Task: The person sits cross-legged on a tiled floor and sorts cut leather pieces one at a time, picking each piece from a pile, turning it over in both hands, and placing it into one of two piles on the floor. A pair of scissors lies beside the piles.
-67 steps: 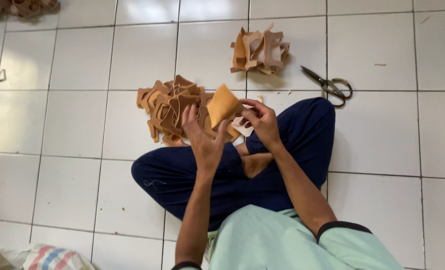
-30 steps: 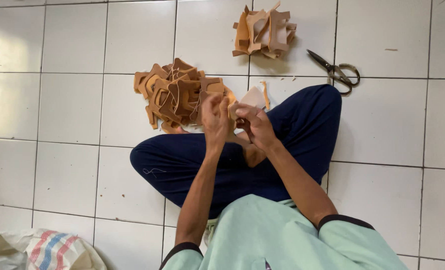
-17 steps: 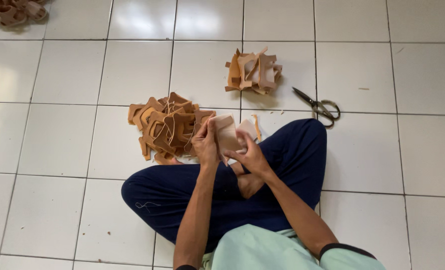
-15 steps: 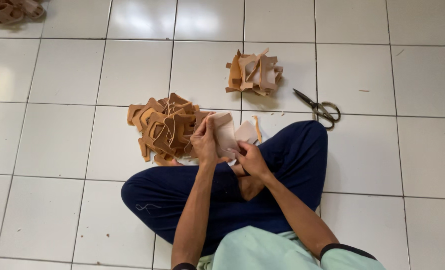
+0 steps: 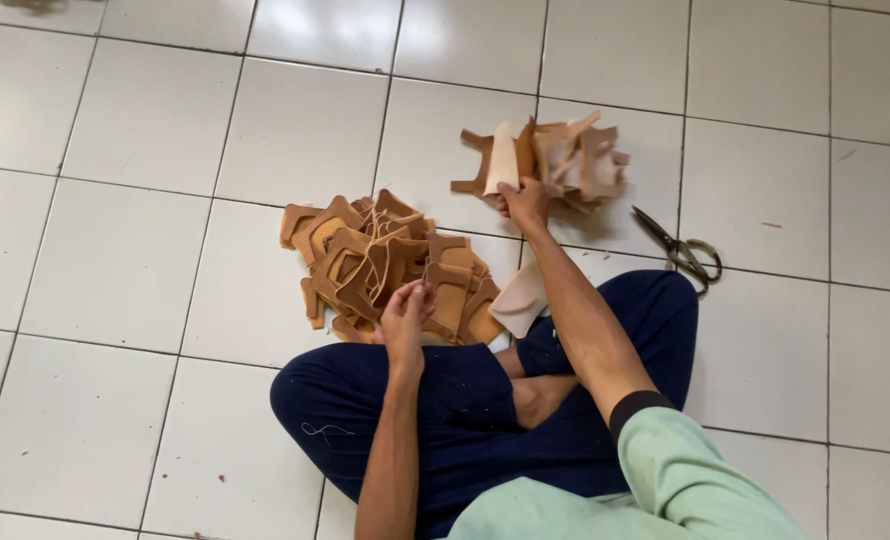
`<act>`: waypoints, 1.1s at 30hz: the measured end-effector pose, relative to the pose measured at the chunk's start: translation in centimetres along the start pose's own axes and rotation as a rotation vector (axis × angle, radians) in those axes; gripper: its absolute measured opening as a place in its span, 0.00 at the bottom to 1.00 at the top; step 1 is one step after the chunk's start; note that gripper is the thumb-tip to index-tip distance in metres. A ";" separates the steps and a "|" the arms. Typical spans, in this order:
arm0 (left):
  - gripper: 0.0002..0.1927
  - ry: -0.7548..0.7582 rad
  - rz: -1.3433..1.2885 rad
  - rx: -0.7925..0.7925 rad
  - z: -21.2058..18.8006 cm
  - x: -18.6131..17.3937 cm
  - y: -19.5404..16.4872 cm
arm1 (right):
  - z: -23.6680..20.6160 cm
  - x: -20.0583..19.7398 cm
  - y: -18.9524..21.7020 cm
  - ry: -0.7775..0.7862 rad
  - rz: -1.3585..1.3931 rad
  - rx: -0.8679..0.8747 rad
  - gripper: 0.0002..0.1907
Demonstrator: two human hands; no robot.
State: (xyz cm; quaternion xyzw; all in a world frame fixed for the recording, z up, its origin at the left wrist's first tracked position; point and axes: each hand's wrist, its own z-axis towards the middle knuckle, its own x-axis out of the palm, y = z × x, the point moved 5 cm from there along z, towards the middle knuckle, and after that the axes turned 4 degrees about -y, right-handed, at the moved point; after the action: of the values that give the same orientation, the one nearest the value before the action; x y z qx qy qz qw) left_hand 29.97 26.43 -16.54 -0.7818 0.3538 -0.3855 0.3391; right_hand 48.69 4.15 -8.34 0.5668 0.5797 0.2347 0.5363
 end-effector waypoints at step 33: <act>0.14 -0.024 0.237 0.101 -0.5 3.6 4.5 | -0.8 -1.4 0.0 -0.252 -0.167 -0.610 0.14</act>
State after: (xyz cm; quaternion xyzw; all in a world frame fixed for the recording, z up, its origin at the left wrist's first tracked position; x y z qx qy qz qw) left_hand 29.88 21.04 -18.60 -0.7209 0.4198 -0.3505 0.4256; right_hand 47.69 3.13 -7.63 0.3552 0.4567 0.2807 0.7658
